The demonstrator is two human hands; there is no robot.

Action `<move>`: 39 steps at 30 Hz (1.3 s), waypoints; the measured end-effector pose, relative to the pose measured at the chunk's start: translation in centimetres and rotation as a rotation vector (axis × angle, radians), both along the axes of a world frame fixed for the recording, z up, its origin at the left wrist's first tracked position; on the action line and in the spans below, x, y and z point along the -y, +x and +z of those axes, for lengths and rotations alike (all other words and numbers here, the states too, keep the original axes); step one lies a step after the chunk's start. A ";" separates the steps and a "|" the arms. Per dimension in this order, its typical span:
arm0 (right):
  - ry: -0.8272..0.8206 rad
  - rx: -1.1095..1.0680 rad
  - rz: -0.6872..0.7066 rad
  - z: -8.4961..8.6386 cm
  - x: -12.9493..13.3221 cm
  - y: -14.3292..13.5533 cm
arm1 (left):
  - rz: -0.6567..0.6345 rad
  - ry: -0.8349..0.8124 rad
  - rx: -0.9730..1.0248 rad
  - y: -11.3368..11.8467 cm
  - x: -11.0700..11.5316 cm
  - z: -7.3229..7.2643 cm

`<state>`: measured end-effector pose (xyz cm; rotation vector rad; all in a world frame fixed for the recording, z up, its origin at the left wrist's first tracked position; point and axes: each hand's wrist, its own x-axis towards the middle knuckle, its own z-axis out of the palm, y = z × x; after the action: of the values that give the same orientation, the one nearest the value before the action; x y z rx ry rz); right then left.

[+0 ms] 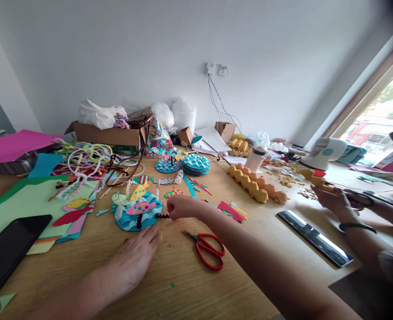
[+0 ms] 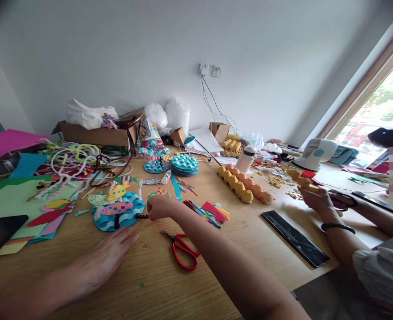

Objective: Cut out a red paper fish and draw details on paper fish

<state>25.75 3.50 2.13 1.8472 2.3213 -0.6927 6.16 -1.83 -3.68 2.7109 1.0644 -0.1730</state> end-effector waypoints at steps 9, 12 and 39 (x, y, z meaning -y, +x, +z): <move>-0.293 -0.529 -0.181 -1.3 -2.1 1.2 | 0.046 0.078 -0.027 1.6 -1.4 0.1; -0.353 -0.699 -0.252 -1.9 -1.8 1.2 | 0.059 0.110 -0.015 1.8 -1.6 0.1; 0.224 -0.365 -0.275 -5.6 -0.1 -3.3 | 0.073 0.186 0.062 2.1 -1.9 -0.3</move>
<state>22.46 3.63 -3.52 2.3457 2.4681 -0.9011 8.23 0.07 -3.97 2.8126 1.2151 0.0232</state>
